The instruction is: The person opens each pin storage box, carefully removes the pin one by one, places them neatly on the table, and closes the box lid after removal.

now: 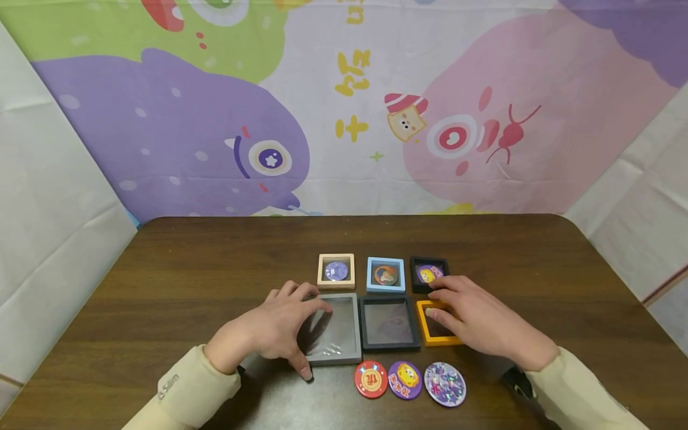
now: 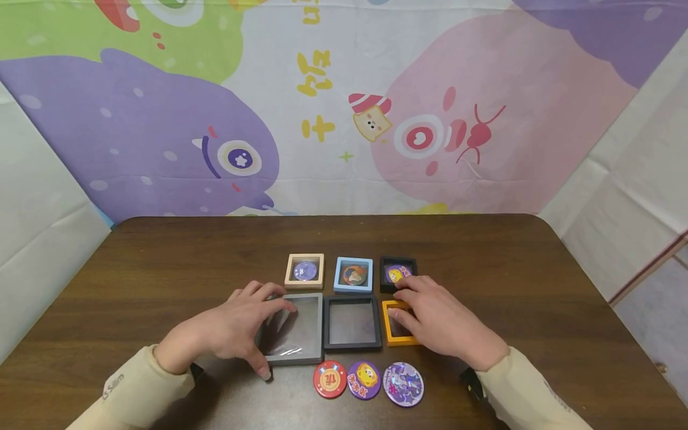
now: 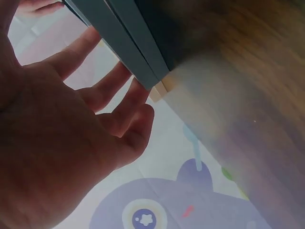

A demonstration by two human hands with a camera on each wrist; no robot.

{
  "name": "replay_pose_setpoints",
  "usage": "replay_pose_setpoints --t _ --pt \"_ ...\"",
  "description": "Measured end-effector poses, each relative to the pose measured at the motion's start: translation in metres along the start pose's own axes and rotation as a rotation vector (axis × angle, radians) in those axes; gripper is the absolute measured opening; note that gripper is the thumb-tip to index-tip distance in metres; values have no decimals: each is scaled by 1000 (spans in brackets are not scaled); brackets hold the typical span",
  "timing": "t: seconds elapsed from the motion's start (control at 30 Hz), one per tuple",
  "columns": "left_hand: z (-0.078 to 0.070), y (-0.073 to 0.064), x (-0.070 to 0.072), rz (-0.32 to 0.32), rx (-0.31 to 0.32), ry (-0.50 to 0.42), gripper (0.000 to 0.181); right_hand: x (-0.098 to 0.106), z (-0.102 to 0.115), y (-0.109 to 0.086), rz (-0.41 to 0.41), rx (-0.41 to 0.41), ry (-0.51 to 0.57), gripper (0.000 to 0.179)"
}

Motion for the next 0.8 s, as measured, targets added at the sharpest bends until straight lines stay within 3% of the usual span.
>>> replay_pose_setpoints --t 0.4,0.8 --pt "2 1 -1 -3 13 17 97 -6 -7 -2 33 -25 30 46" --pt "1 1 -1 -18 -5 26 97 -4 -13 1 20 -13 11 38"
Point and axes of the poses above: each hand's wrist, its own y-axis towards the middle knuckle, its own x-axis out of the back of the hand, z = x × y, the point moved 10 cm from there along y, towards the middle knuckle, and after that the axes turned 11 degrees about -z, right-handed, at the moved point
